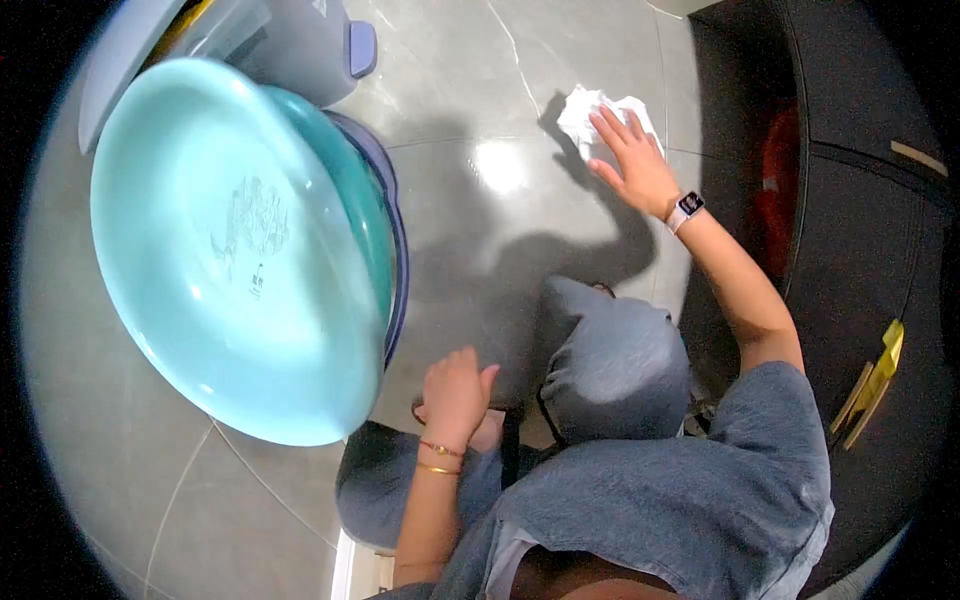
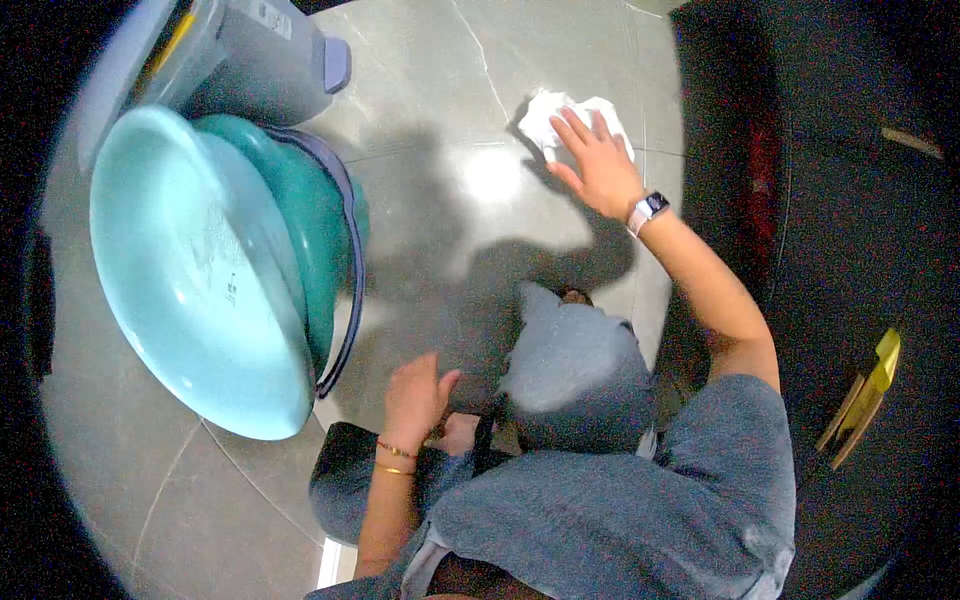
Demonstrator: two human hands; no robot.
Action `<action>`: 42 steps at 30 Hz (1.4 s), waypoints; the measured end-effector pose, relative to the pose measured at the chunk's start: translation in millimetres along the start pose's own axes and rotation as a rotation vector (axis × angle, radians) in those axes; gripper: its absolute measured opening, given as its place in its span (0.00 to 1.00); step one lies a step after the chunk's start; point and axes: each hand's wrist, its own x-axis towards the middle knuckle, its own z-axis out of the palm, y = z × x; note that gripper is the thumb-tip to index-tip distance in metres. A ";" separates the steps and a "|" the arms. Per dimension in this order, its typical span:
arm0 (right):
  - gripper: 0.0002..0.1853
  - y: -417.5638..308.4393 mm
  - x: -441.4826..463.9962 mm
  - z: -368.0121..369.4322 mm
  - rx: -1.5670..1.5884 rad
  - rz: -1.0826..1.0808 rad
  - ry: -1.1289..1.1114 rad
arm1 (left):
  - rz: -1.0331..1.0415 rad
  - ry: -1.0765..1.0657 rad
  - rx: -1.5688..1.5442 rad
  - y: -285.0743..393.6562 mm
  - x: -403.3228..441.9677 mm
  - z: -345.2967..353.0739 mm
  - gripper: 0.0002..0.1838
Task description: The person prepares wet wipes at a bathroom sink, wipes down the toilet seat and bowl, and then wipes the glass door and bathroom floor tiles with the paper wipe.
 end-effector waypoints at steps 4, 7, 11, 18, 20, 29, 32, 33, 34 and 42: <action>0.35 25.1 0.4 61.0 0.002 0.091 -0.060 | -0.179 -0.028 -0.079 -13.0 53.0 20.1 0.20; 0.34 28.5 12.6 86.0 0.050 0.074 0.044 | -0.145 0.229 0.050 -13.0 114.7 32.6 0.31; 0.34 43.2 39.6 122.3 0.089 0.059 0.082 | -0.318 0.292 0.174 0.5 197.3 0.6 0.50; 0.30 125.8 47.6 152.6 0.161 0.480 0.349 | -0.436 0.264 0.256 -39.4 235.3 -17.8 0.71; 0.30 169.5 38.0 175.3 0.142 0.644 0.346 | -0.452 0.247 0.198 -35.0 239.9 -26.1 0.68; 0.32 181.7 206.2 158.0 0.066 0.806 0.481 | -0.427 0.205 0.174 -40.6 248.5 -19.5 0.68; 0.31 141.1 301.4 131.4 0.113 0.539 0.536 | -0.400 0.263 0.191 -44.0 247.0 -10.8 0.69; 0.30 118.6 332.2 126.7 0.168 0.520 0.532 | -0.405 0.251 0.171 -40.5 246.2 -15.5 0.68; 0.29 89.3 358.2 119.0 0.183 0.465 0.495 | -0.410 0.235 0.150 -39.9 245.9 -18.2 0.68; 0.29 -129.2 377.0 120.6 0.158 -0.258 0.386 | -0.411 0.269 0.098 -54.0 237.5 -14.5 0.60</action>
